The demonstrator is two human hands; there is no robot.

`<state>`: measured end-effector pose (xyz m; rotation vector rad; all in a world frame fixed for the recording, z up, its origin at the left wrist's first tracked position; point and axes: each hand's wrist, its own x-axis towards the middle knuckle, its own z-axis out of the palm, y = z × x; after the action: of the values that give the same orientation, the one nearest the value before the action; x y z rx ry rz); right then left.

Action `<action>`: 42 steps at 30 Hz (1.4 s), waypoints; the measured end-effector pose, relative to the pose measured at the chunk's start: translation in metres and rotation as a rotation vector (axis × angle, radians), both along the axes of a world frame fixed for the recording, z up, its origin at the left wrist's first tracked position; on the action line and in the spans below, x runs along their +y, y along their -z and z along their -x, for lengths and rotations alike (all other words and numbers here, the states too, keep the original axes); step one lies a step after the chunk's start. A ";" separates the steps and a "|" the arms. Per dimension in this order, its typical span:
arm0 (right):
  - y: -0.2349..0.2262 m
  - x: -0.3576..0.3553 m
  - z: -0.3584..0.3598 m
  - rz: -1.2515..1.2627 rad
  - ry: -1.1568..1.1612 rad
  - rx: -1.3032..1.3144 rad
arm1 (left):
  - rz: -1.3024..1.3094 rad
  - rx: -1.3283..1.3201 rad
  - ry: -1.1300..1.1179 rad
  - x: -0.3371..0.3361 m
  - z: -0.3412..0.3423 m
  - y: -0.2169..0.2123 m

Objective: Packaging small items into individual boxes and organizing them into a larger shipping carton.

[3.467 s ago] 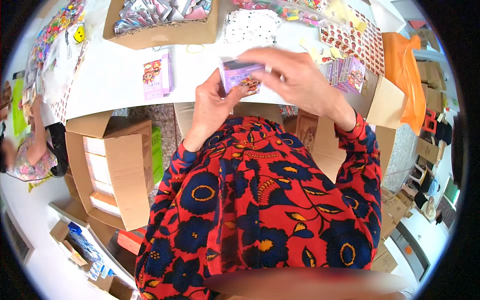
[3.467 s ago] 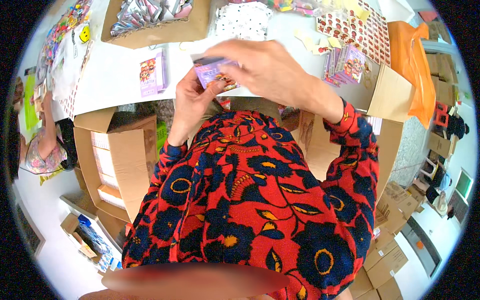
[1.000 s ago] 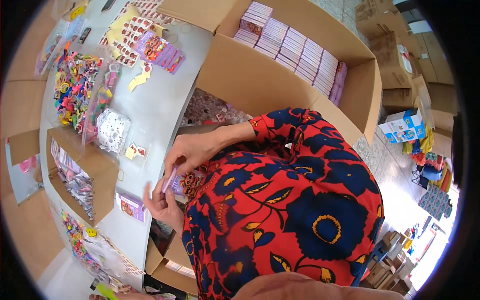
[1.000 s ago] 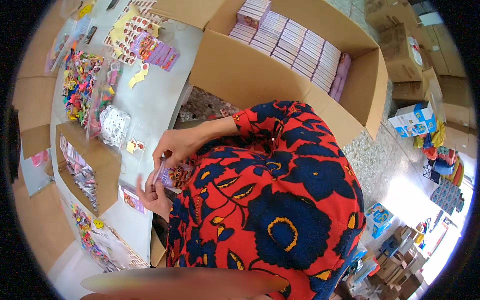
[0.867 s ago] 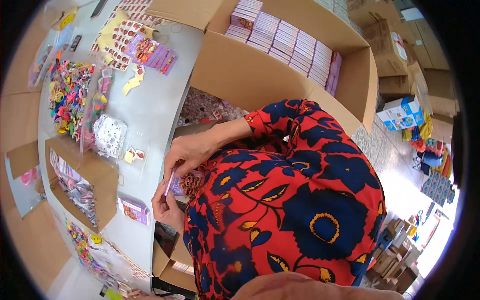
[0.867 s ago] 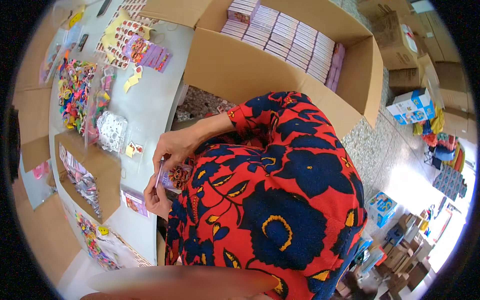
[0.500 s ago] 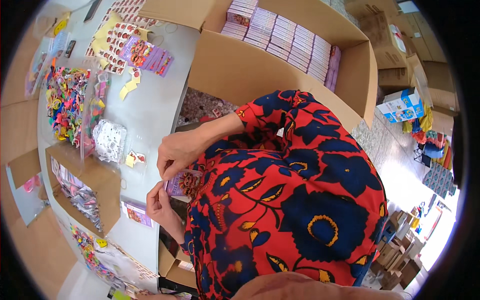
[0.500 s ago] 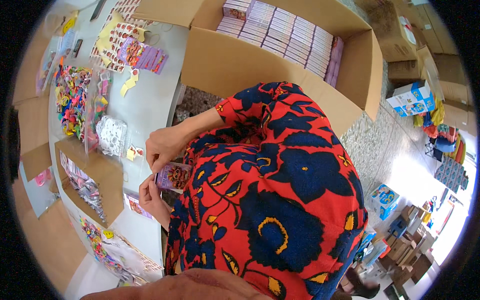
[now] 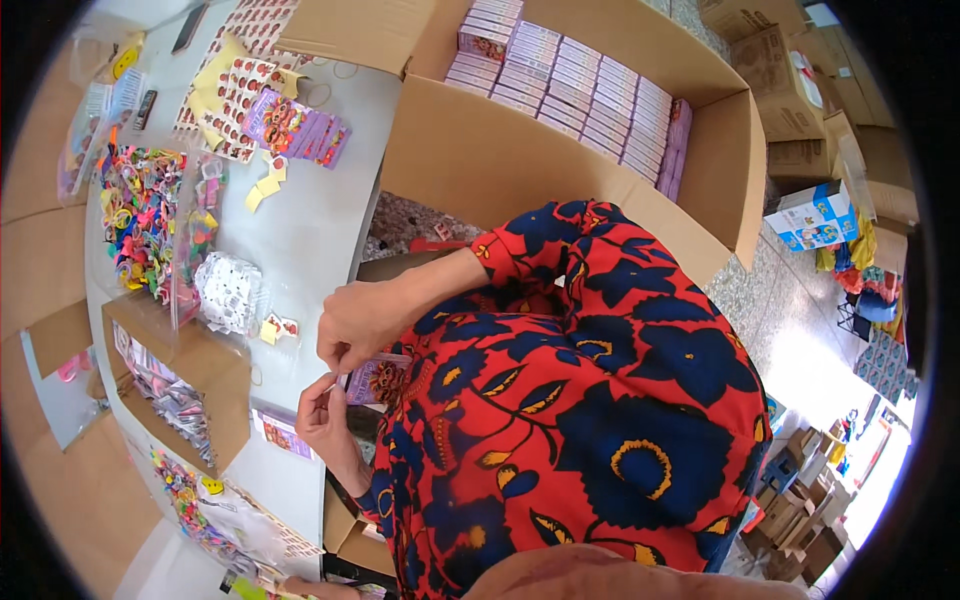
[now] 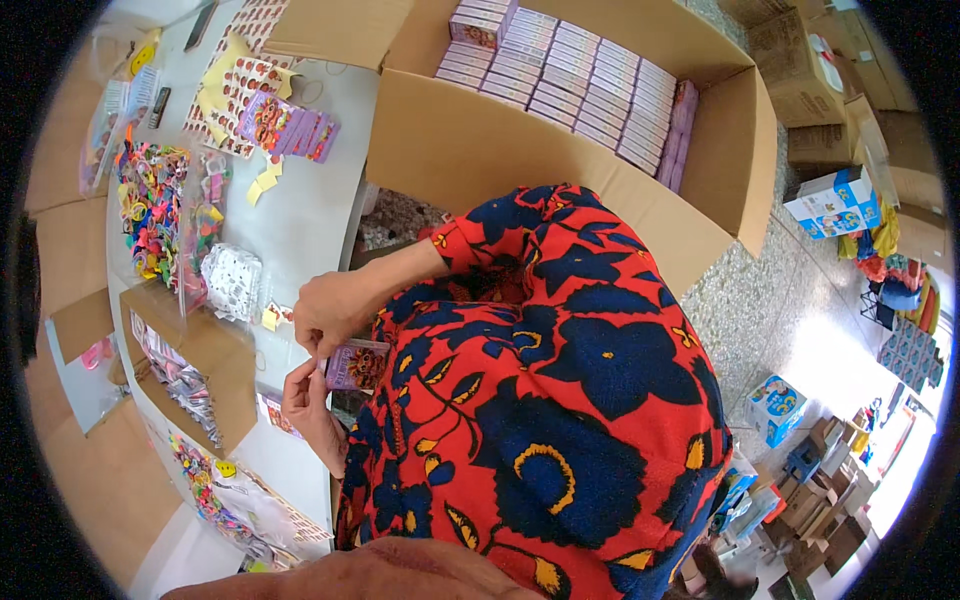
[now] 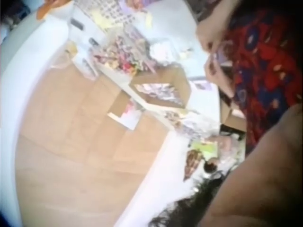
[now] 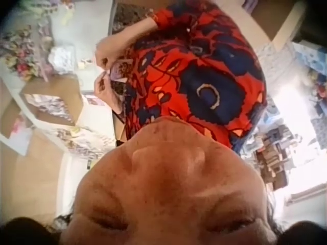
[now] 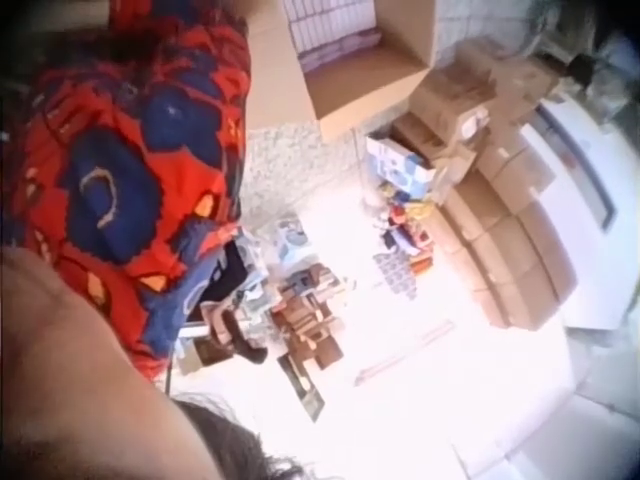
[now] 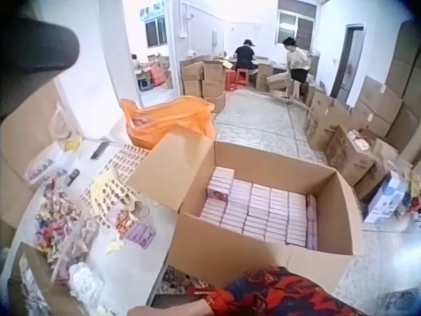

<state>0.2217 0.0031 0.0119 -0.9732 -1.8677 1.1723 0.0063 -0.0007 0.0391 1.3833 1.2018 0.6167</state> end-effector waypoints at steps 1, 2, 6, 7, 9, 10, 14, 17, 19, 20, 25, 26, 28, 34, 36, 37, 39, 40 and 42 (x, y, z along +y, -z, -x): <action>0.004 -0.002 0.000 -0.031 0.000 -0.004 | 0.026 -0.008 0.019 0.000 0.001 0.002; 0.008 -0.003 0.000 -0.035 -0.005 -0.005 | 0.021 -0.009 0.015 -0.001 0.002 0.004; 0.019 -0.009 -0.001 -0.118 -0.034 0.086 | -0.010 -0.096 0.027 -0.011 0.004 0.012; 0.021 -0.009 -0.001 -0.091 -0.060 0.120 | -0.050 -0.124 0.013 -0.015 0.005 0.014; 0.027 -0.009 -0.002 -0.142 -0.085 0.065 | -0.099 -0.093 -0.044 -0.022 0.008 0.023; 0.030 -0.009 -0.002 -0.192 -0.100 0.015 | -0.144 -0.059 -0.089 -0.027 0.008 0.026; 0.035 -0.012 -0.007 -0.189 -0.128 0.044 | -0.288 -0.020 -0.049 -0.031 0.012 0.041; 0.037 -0.009 -0.010 -0.161 -0.132 -0.053 | -0.220 -0.135 -0.050 -0.034 0.012 0.055; 0.035 -0.007 -0.013 -0.128 -0.113 -0.086 | -0.233 -0.123 -0.021 -0.030 0.009 0.060; 0.035 -0.004 -0.011 -0.123 -0.174 -0.064 | -0.284 -0.113 0.005 -0.030 0.009 0.065; 0.039 -0.005 0.006 0.038 -0.178 0.055 | -0.130 -0.250 -0.138 -0.041 0.013 0.062; 0.040 -0.005 0.008 0.066 -0.162 0.111 | -0.118 -0.256 -0.152 -0.037 0.010 0.063; 0.041 -0.014 0.020 0.223 -0.121 0.114 | -0.196 -0.252 -0.219 -0.036 0.011 0.072; 0.024 0.006 0.001 0.462 0.176 0.150 | -0.058 -0.349 -0.280 -0.009 -0.011 0.043; 0.000 0.034 -0.029 0.216 0.312 0.251 | -0.091 -0.486 -0.307 0.004 -0.022 0.024; -0.007 0.048 -0.051 0.150 0.366 0.237 | -0.130 -0.424 -0.252 0.009 -0.020 0.030; -0.019 0.078 -0.104 0.089 0.471 0.198 | -0.093 -0.376 -0.160 0.018 -0.020 0.034; -0.025 0.090 -0.122 0.096 0.517 0.181 | -0.050 -0.312 -0.077 0.021 -0.022 0.034; -0.056 0.105 -0.121 0.112 0.727 0.037 | -0.011 -0.324 -0.063 0.030 -0.033 0.040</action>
<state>0.3425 0.1078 0.0674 -1.5081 -1.2397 0.8340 0.0389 0.0291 -0.0013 1.2024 0.9845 0.8576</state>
